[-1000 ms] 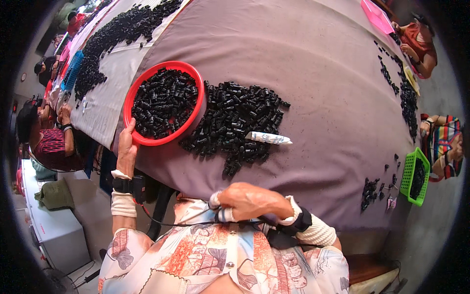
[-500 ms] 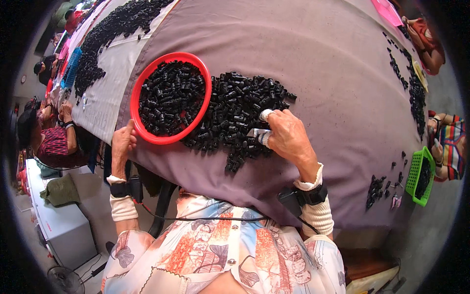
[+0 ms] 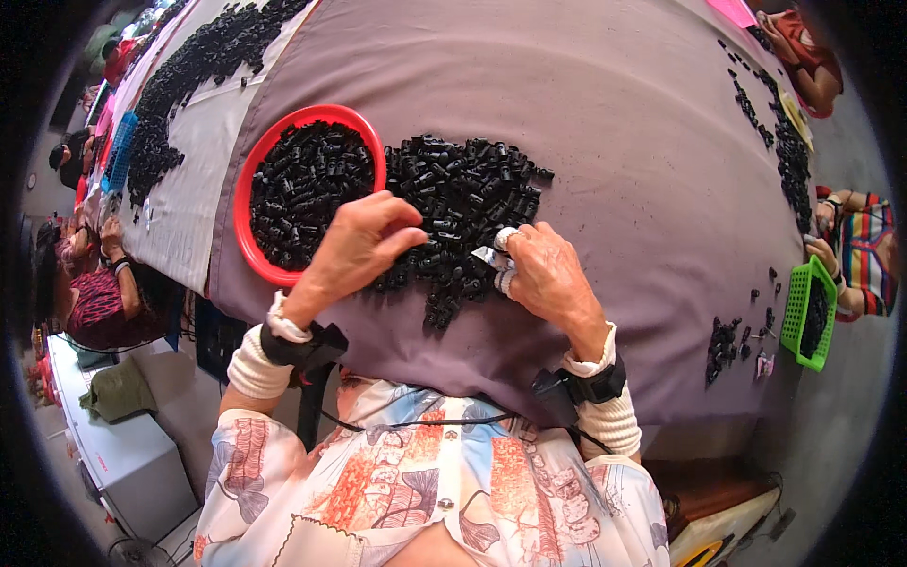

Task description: The person picks up a black plastic toggle from a pile, trims excess material from it using a small blade, and places the finished piece into a red plate.

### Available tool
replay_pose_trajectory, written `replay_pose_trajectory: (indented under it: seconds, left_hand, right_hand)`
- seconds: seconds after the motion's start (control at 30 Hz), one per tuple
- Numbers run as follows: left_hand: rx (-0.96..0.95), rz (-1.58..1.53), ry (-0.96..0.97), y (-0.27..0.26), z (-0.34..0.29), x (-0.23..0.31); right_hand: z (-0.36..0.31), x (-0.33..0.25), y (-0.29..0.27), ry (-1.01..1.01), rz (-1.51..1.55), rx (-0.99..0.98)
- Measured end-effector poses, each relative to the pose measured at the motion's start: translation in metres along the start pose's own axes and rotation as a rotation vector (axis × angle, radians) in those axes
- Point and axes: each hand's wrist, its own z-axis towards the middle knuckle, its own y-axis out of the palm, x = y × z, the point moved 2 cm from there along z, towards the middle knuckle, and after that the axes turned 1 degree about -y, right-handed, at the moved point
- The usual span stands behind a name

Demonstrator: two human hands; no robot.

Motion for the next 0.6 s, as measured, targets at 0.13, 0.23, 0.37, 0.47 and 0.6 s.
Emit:
replay_pose_trajectory:
  seconds: [0.13, 0.23, 0.37, 0.47, 0.6]
  left_hand:
    - [-0.002, 0.216, 0.111, 0.029, 0.006, 0.005]
    - [-0.022, 0.300, 0.088, 0.040, 0.009, 0.004]
    - [-0.032, 0.277, 0.135, 0.046, 0.010, 0.000]
    - [0.001, 0.247, 0.162, 0.049, 0.009, 0.001]
    - [0.000, 0.266, 0.246, 0.051, 0.007, -0.003]
  right_hand:
    - [-0.001, -0.003, -0.006, 0.021, 0.039, 0.007]
    - [-0.002, 0.003, -0.003, 0.040, 0.048, -0.030]
    - [0.005, -0.005, -0.011, 0.155, 0.099, -0.118]
    - [0.004, -0.004, -0.012, 0.185, 0.094, -0.149]
    - [0.008, 0.004, -0.014, 0.192, 0.259, -0.169]
